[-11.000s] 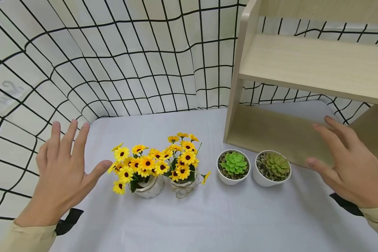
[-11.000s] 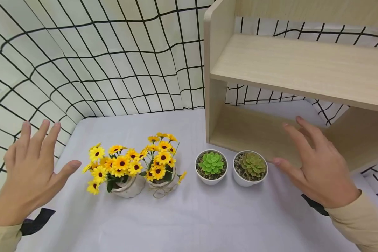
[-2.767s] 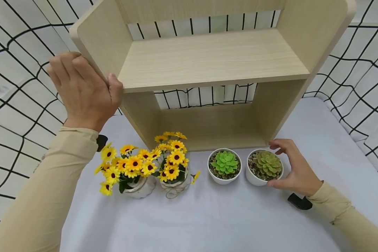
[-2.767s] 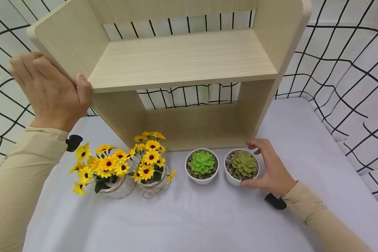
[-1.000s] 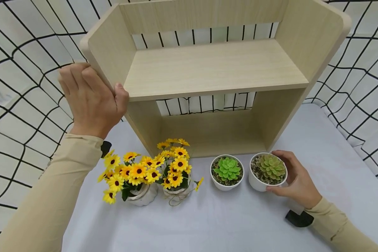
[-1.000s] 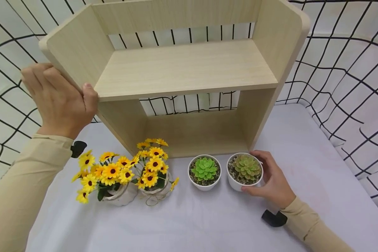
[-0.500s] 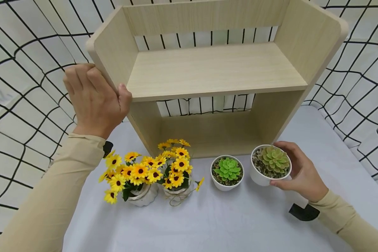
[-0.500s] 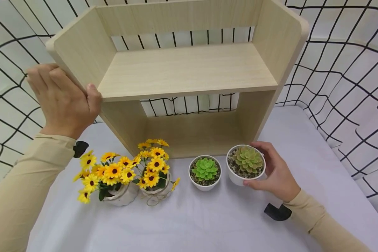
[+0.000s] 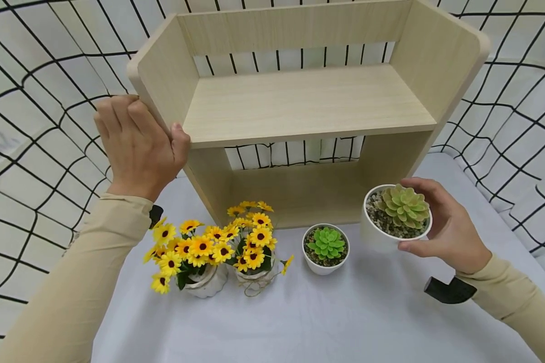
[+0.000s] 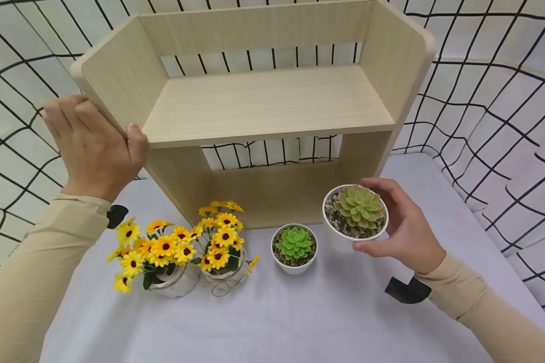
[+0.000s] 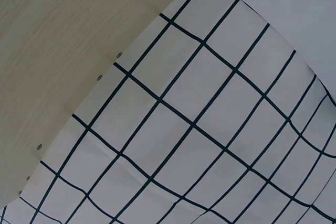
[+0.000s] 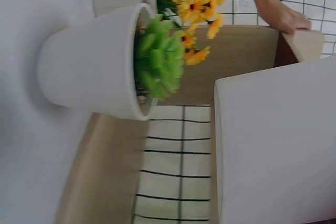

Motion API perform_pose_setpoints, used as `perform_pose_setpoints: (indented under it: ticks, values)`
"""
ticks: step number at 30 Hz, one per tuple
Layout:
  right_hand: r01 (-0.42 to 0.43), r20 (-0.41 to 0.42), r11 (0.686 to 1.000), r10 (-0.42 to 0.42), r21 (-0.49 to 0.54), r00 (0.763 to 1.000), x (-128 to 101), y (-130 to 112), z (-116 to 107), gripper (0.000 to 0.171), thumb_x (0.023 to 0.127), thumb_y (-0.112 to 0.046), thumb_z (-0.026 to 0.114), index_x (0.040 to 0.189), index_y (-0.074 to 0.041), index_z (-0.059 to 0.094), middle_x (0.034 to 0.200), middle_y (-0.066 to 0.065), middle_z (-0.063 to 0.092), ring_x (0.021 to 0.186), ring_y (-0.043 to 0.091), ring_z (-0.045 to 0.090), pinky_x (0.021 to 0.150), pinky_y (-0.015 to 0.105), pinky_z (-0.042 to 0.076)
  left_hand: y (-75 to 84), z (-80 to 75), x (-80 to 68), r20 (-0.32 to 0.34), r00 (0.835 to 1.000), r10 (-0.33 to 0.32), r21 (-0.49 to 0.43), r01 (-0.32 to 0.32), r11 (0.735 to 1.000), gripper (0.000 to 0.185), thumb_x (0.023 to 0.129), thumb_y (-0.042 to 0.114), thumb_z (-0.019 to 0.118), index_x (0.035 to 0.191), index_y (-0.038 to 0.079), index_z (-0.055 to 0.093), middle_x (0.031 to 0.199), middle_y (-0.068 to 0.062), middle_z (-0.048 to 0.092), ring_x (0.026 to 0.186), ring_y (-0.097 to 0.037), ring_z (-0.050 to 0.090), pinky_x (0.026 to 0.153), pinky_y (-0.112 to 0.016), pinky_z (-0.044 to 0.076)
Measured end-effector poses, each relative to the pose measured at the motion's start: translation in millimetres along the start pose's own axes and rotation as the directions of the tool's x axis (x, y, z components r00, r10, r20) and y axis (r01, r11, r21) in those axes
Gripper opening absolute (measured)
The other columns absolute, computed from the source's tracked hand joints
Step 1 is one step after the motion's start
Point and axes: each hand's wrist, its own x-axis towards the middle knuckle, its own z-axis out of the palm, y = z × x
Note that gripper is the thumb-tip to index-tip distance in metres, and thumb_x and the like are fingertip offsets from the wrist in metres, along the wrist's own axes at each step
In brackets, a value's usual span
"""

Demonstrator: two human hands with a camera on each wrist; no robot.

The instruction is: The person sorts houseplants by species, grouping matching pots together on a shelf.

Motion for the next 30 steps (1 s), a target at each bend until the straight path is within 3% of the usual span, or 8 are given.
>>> perform_pose_setpoints:
  ticks: [9, 15, 18, 23, 27, 30]
  values:
    - [0.031, -0.035, 0.999, -0.031, 0.017, 0.999, 28.2, -37.8, -1.3, 0.108, 0.048, 0.035, 0.074, 0.148, 0.003, 0.046, 0.141, 0.007, 0.054, 0.124, 0.017, 0.05, 0.077, 0.023, 0.062, -1.3, -2.1, -0.4, 0.007, 1.0, 0.003, -0.005, -0.003, 1.0, 0.042, 0.095, 0.033, 0.032, 0.114, -0.004, 0.039, 0.112, -0.029, 0.043, 0.103, -0.045, 0.032, 0.088, -0.057, 0.022]
    - [-0.019, -0.122, 0.999, 0.025, 0.048, 0.992, 51.2, -70.9, 2.9, 0.109, 0.048, 0.035, 0.073, 0.149, 0.007, 0.044, 0.138, 0.01, 0.054, 0.121, 0.019, 0.053, 0.082, 0.024, 0.062, -0.8, -1.5, 0.8, -0.003, 1.0, 0.01, -0.01, -0.01, 1.0, 0.042, 0.094, 0.033, 0.032, 0.114, -0.004, 0.04, 0.111, -0.029, 0.044, 0.101, -0.045, 0.033, 0.088, -0.057, 0.022]
    - [0.045, -0.116, 0.993, -0.032, 0.113, 0.993, 64.7, -79.5, 1.5, 0.104, 0.051, 0.032, 0.078, 0.147, 0.009, 0.046, 0.14, 0.015, 0.055, 0.125, 0.022, 0.053, 0.089, 0.025, 0.061, -0.5, -1.0, 0.6, -0.009, 1.0, 0.013, -0.015, -0.013, 1.0, 0.041, 0.094, 0.032, 0.032, 0.113, -0.003, 0.04, 0.11, -0.029, 0.044, 0.101, -0.045, 0.033, 0.088, -0.057, 0.023]
    - [0.172, -0.087, 0.955, -0.156, 0.241, 0.984, 91.7, -87.2, 0.5, 0.092, 0.054, 0.029, 0.081, 0.139, 0.012, 0.05, 0.136, 0.021, 0.058, 0.127, 0.028, 0.055, 0.099, 0.029, 0.058, -1.6, -1.2, 0.3, -0.015, 1.0, 0.019, -0.025, -0.02, 0.999, 0.038, 0.094, 0.031, 0.033, 0.111, -0.003, 0.04, 0.109, -0.028, 0.043, 0.1, -0.045, 0.033, 0.088, -0.057, 0.023]
    - [0.208, -0.08, 0.914, -0.192, 0.348, 0.978, 113.6, -97.8, 6.7, 0.08, 0.06, 0.032, 0.073, 0.135, 0.016, 0.05, 0.131, 0.023, 0.058, 0.123, 0.032, 0.056, 0.101, 0.034, 0.057, -1.7, -1.5, 0.6, -0.015, 1.0, 0.024, -0.038, -0.024, 0.999, 0.036, 0.094, 0.03, 0.034, 0.11, -0.003, 0.039, 0.109, -0.028, 0.043, 0.1, -0.044, 0.033, 0.087, -0.057, 0.024]
    - [0.233, -0.112, 0.9, -0.206, 0.369, 0.972, 129.8, -107.0, 14.2, 0.078, 0.061, 0.032, 0.07, 0.135, 0.017, 0.05, 0.131, 0.024, 0.057, 0.122, 0.033, 0.055, 0.102, 0.035, 0.055, -0.6, -1.1, 0.8, -0.018, 0.999, 0.027, -0.044, -0.028, 0.999, 0.036, 0.094, 0.029, 0.035, 0.11, -0.003, 0.04, 0.108, -0.028, 0.044, 0.099, -0.044, 0.033, 0.088, -0.057, 0.025]
